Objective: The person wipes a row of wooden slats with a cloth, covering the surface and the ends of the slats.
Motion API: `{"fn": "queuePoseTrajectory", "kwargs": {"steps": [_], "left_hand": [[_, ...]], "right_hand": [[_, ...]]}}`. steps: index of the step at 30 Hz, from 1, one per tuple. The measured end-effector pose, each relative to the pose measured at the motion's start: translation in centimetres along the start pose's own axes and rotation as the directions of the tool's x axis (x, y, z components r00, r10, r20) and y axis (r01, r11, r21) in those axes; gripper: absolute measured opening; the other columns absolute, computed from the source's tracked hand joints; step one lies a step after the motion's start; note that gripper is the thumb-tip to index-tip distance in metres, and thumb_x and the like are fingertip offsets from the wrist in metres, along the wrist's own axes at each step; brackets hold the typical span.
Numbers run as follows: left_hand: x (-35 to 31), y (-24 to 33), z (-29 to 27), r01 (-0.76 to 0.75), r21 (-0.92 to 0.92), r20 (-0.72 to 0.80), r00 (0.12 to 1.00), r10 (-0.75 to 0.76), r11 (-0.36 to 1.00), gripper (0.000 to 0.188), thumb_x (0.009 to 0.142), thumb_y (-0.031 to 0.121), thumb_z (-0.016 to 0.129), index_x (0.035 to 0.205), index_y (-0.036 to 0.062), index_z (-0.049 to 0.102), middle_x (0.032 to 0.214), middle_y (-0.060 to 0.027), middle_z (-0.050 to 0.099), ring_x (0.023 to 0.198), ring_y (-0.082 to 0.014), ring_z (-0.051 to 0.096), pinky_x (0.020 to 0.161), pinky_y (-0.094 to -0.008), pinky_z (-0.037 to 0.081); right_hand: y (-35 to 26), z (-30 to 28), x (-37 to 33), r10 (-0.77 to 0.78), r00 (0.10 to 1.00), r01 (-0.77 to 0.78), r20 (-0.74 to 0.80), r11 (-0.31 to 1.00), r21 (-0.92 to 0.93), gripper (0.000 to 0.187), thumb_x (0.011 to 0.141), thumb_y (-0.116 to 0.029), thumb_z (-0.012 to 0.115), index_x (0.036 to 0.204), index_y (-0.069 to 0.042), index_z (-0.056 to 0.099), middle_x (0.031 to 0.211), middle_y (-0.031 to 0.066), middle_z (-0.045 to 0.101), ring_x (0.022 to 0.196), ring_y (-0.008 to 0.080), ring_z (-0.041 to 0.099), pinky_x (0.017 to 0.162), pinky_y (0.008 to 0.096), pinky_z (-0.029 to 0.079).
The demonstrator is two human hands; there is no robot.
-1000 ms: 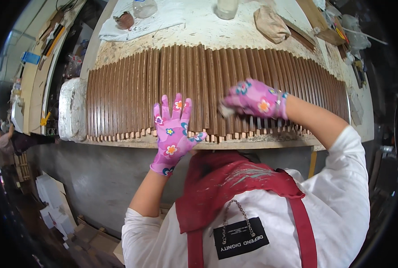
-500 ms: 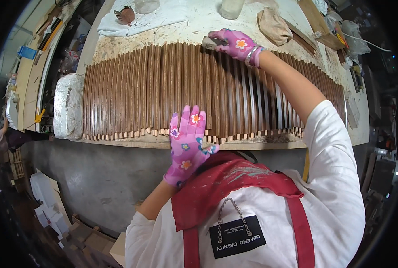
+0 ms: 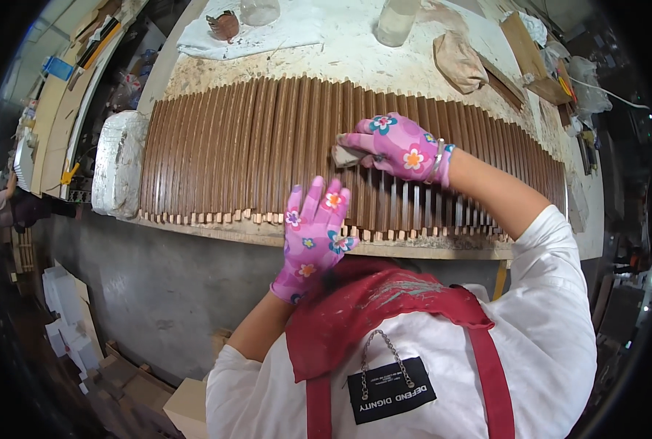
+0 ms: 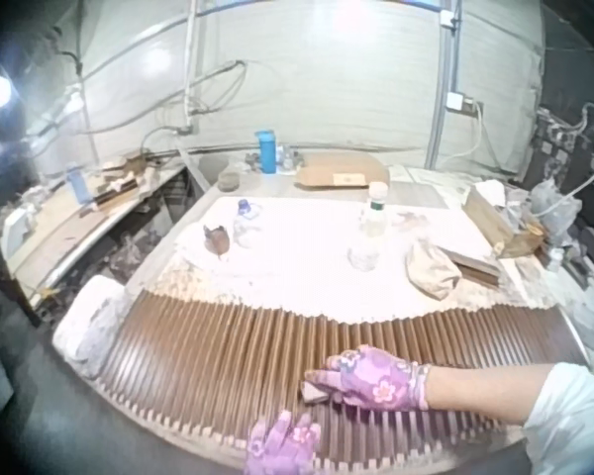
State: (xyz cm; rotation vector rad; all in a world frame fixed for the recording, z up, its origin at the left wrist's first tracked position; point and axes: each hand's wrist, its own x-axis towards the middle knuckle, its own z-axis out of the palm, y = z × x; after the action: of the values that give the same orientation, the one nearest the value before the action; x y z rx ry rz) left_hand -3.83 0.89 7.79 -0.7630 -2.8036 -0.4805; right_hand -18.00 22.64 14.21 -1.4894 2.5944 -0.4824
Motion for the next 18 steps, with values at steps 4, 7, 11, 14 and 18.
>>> {"fn": "queuePoseTrajectory", "kwargs": {"steps": [4, 7, 11, 14, 18], "left_hand": [[0.0, -0.5, 1.0, -0.036, -0.027, 0.009, 0.999, 0.036, 0.999, 0.078, 0.070, 0.042, 0.076, 0.138, 0.0110, 0.053, 0.144, -0.0082, 0.051, 0.140, -0.0324, 0.036, 0.116, -0.0565, 0.025], [0.1, -0.1, 0.4, -0.028, -0.057, 0.003, 1.000, 0.028, 0.998, 0.076, 0.072, 0.040, 0.075, 0.139, 0.0100, 0.052, 0.144, -0.0083, 0.051, 0.140, -0.0319, 0.036, 0.115, -0.0562, 0.026], [0.3, -0.2, 0.0, -0.051, -0.037, 0.028, 0.998, 0.052, 0.998, 0.078, 0.074, 0.043, 0.073, 0.140, 0.0082, 0.050, 0.146, -0.0088, 0.049, 0.141, -0.0331, 0.035, 0.115, -0.0564, 0.025], [0.7, -0.2, -2.3, 0.067, -0.040, 0.138, 0.989, -0.061, 0.997, 0.081, 0.075, 0.046, 0.072, 0.141, 0.0070, 0.048, 0.147, -0.0120, 0.046, 0.141, -0.0335, 0.035, 0.116, -0.0556, 0.024], [-2.8, -2.5, -0.6, 0.234, 0.007, -0.271, 0.936, -0.224, 0.972, 0.092, 0.073, 0.053, 0.072, 0.144, 0.0040, 0.041, 0.150, -0.0181, 0.039, 0.143, -0.0367, 0.031, 0.116, -0.0565, 0.022]], "right_hand": [[1.4, 1.8, 1.2, -0.099, 0.993, 0.077, -0.070, 0.960, -0.268, 0.036, 0.087, -0.020, 0.065, 0.123, -0.016, 0.062, 0.085, 0.0060, 0.061, 0.072, 0.0236, 0.065, 0.069, 0.0322, 0.049], [5.0, 1.2, 3.6, 0.496, 0.868, -0.481, 0.017, 0.832, 0.276, 0.027, 0.096, -0.041, 0.061, 0.109, -0.020, 0.070, 0.072, -0.0017, 0.063, 0.055, 0.0078, 0.059, 0.048, 0.0277, 0.046], [13.4, 0.8, 6.6, 0.432, 0.836, -0.503, -0.339, 0.850, -0.159, 0.028, 0.093, -0.027, 0.062, 0.120, -0.019, 0.064, 0.094, 0.0127, 0.070, 0.071, 0.0202, 0.069, 0.057, 0.0304, 0.057], [12.7, 0.1, 7.9, 0.250, 0.905, -0.387, -0.344, 0.821, -0.419, 0.036, 0.092, -0.021, 0.061, 0.129, -0.020, 0.060, 0.103, 0.0114, 0.069, 0.072, 0.0201, 0.069, 0.058, 0.0311, 0.059], [7.4, -0.4, 11.1, 0.377, 0.915, -0.386, -0.146, 0.922, -0.035, 0.043, 0.094, -0.010, 0.056, 0.135, -0.021, 0.053, 0.099, 0.0134, 0.067, 0.067, 0.0231, 0.067, 0.053, 0.0286, 0.057]]}}
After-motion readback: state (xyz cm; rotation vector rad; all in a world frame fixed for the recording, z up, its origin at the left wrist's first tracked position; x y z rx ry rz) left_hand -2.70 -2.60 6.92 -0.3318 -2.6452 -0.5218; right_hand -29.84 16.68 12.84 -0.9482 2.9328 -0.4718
